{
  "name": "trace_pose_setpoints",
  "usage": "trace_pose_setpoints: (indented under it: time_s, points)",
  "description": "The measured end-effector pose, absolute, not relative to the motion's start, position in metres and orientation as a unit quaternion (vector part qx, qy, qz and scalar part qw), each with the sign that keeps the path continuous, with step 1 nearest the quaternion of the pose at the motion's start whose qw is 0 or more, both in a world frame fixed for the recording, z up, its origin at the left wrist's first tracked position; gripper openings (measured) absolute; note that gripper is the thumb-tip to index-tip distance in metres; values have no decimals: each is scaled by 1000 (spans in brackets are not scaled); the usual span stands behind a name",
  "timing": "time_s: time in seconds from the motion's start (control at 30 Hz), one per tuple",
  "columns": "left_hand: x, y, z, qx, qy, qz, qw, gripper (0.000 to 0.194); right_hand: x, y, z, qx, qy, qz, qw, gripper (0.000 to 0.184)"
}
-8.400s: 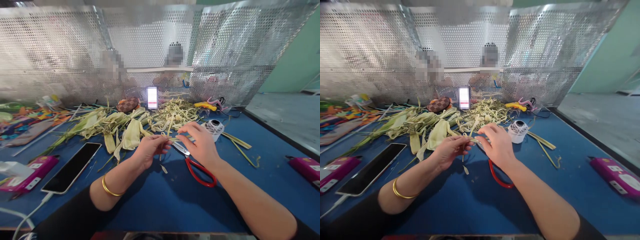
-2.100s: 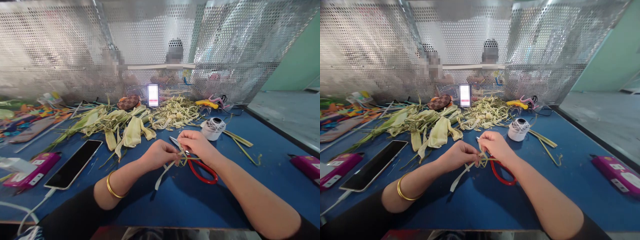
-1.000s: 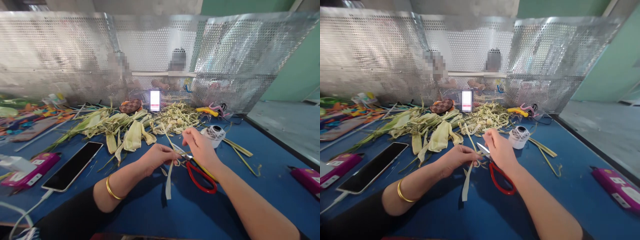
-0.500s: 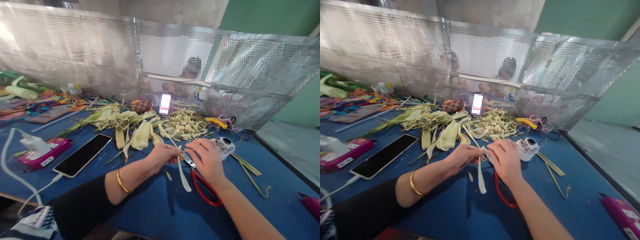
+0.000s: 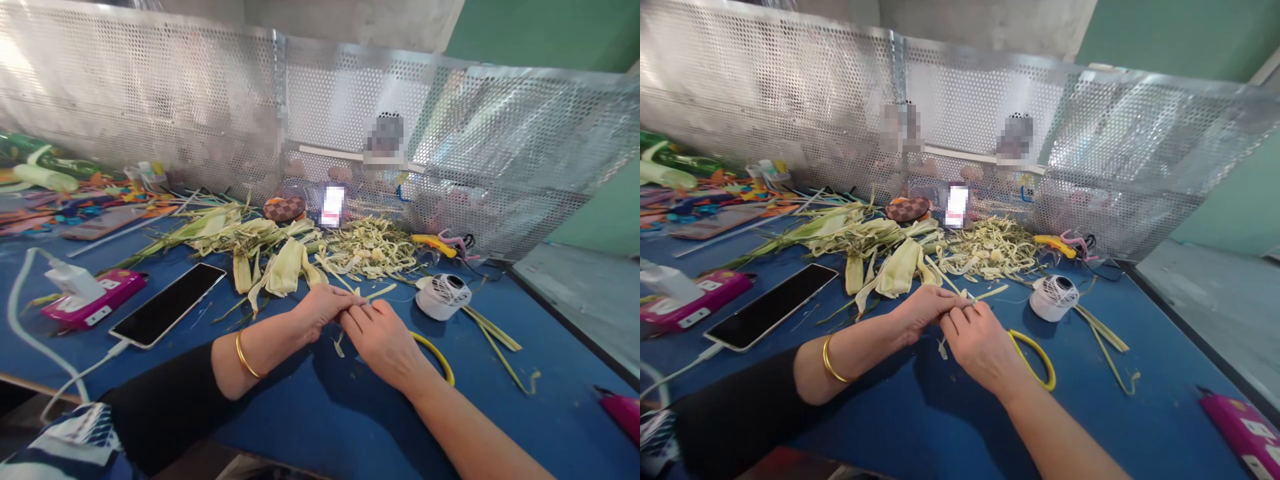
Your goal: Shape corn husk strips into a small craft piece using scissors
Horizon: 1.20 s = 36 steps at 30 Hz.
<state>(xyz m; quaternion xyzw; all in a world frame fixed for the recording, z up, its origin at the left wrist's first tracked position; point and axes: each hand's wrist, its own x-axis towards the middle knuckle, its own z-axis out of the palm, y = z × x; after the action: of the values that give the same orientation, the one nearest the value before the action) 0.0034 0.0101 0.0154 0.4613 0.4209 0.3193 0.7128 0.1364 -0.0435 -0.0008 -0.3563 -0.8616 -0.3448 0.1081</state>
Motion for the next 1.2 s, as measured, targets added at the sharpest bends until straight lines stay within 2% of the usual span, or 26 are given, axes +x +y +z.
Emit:
trace_pose_setpoints:
  time_s: [0.2, 0.5, 0.63, 0.73, 0.83, 0.9, 1.0, 1.07, 1.2]
  points:
    - [0, 14, 18, 484, 363, 298, 739, 20, 138, -44, -4, -358, -851, -333, 191, 23]
    - [1, 8, 20, 426, 388, 332, 747, 8, 129, -55, 7, -270, -888, -306, 210, 26]
    - [2, 10, 20, 418, 398, 343, 741, 4, 131, -56, 8, -261, -896, -258, 252, 24]
    - [1, 14, 19, 424, 401, 370, 722, 2, 137, -55, 9, -331, -862, -174, 341, 15]
    - [0, 16, 21, 427, 414, 380, 708, 4, 144, -50, 9, -518, -734, -43, 437, 19]
    - [0, 16, 21, 433, 420, 379, 702, 7, 147, -45, 7, -600, -685, 77, 406, 27]
    - [-1, 15, 20, 457, 405, 368, 701, 8, 148, -38, 2, -610, -696, 228, 303, 35]
    - [-1, 15, 19, 475, 394, 356, 702, 8, 147, -36, -1, -603, -705, 242, 285, 32]
    - [1, 14, 20, 487, 413, 369, 676, 7, 144, -41, 1, -587, -739, 155, 294, 29]
